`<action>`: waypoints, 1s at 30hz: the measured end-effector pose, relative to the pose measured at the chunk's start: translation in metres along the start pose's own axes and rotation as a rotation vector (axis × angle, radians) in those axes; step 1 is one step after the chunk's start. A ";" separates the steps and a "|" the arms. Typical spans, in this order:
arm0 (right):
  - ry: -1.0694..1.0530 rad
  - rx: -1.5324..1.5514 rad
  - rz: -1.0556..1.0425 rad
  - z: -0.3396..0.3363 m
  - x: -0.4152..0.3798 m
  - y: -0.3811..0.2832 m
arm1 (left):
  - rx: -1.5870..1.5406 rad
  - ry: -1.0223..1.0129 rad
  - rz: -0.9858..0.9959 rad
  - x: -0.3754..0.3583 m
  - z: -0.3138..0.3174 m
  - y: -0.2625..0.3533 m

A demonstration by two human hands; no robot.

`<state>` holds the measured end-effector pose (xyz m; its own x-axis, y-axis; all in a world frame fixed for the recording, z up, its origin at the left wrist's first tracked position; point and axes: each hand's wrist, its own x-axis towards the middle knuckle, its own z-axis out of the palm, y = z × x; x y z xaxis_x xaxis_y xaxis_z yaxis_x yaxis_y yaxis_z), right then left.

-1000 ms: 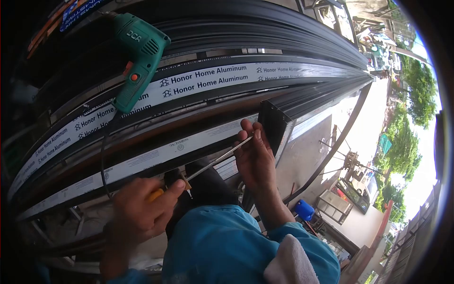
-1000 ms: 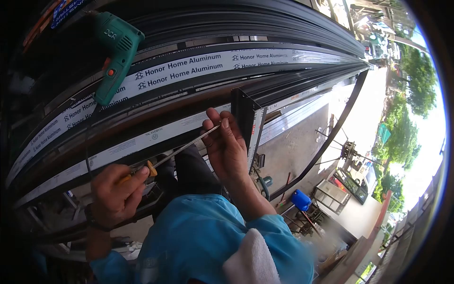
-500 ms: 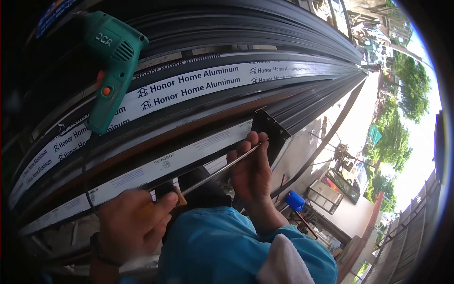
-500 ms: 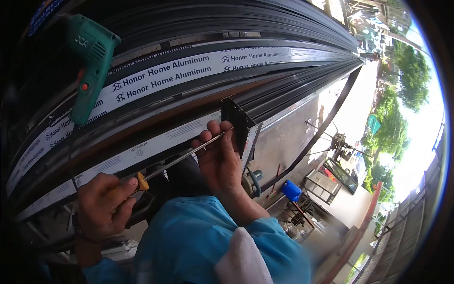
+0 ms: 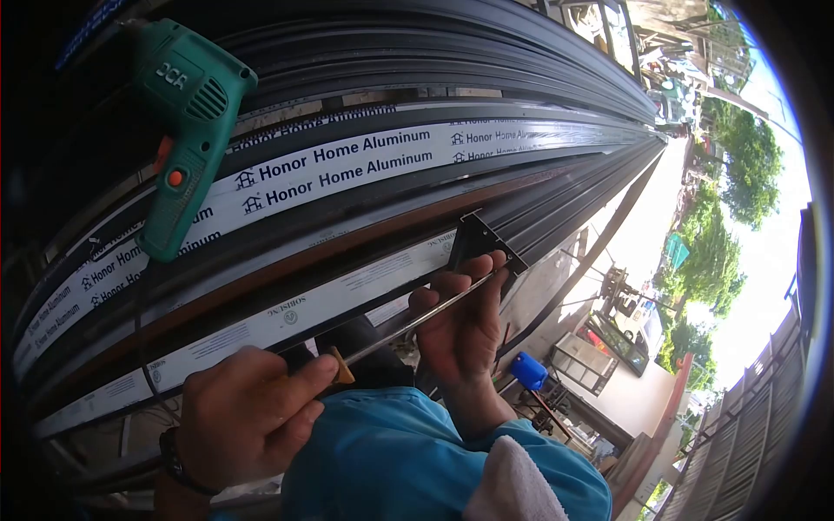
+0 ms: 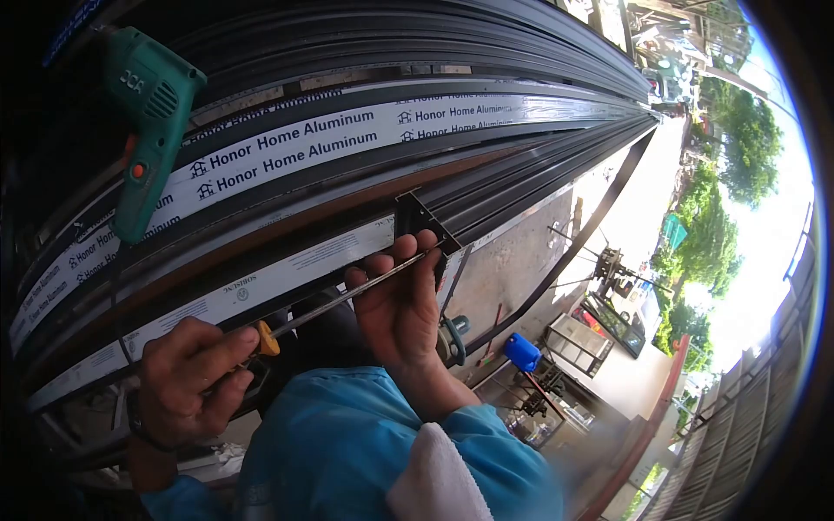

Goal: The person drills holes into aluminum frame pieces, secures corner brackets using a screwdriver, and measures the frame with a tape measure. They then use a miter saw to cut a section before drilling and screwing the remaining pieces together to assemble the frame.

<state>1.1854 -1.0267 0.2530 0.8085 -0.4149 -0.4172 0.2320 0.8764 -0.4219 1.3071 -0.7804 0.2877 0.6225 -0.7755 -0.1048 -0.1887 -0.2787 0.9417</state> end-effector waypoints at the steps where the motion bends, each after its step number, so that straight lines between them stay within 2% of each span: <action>1: -0.003 0.012 -0.002 0.000 0.000 0.000 | 0.001 0.010 -0.012 0.002 0.001 0.003; 5: 0.018 0.011 0.000 0.002 0.000 0.002 | -0.009 -0.003 -0.031 0.007 -0.005 0.009; 6: 0.031 0.001 0.004 0.003 0.000 0.003 | 0.067 0.012 0.053 0.008 -0.005 0.008; 9: 0.180 -0.364 0.037 0.018 -0.017 0.011 | 0.256 0.027 0.251 0.007 -0.007 0.006; 11: -0.031 -0.635 -0.074 -0.004 -0.040 0.001 | 0.316 0.001 0.305 0.006 -0.009 0.008; 12: -0.139 -0.771 -0.132 -0.017 -0.050 -0.009 | 0.236 0.025 0.184 0.009 -0.006 0.012; 13: -0.217 -0.971 -0.313 -0.018 -0.053 -0.023 | 0.154 0.046 0.063 0.014 -0.001 0.019; 14: -0.212 -1.114 -0.542 -0.016 -0.051 -0.033 | 0.073 0.067 -0.060 0.016 0.003 0.024; 15: -0.131 -1.181 -0.660 -0.008 -0.042 -0.047 | 0.085 0.006 -0.045 0.015 0.002 0.021; 16: 0.079 -1.203 -0.696 -0.005 -0.034 -0.059 | 0.098 -0.059 -0.025 0.013 0.000 0.015; 17: 0.317 -1.287 -0.619 0.006 -0.025 -0.067 | 0.112 -0.123 -0.003 0.013 -0.001 0.014; 19: 0.397 -1.200 -0.453 -0.004 -0.010 -0.083 | 0.231 -0.050 0.113 0.018 -0.002 0.018; 21: 0.351 -1.094 -0.225 -0.012 -0.001 -0.087 | 0.334 0.057 0.264 0.018 0.001 0.015; 25: 0.285 -1.082 -0.232 -0.002 0.005 -0.075 | 0.168 0.022 -0.049 0.021 0.005 0.041; 26: 0.299 -1.075 -0.259 0.005 0.006 -0.072 | 0.117 0.013 -0.005 0.021 0.006 0.038; 29: 0.267 -1.037 -0.228 0.005 0.005 -0.073 | 0.242 -0.016 0.002 0.022 0.004 0.044; 30: 0.247 -1.022 -0.194 -0.001 0.004 -0.076 | 0.287 -0.008 0.066 0.024 0.002 0.044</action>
<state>1.1709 -1.0950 0.2829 0.6477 -0.6637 -0.3741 -0.3111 0.2178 -0.9251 1.3122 -0.8129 0.3263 0.5959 -0.8015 -0.0500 -0.4365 -0.3756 0.8176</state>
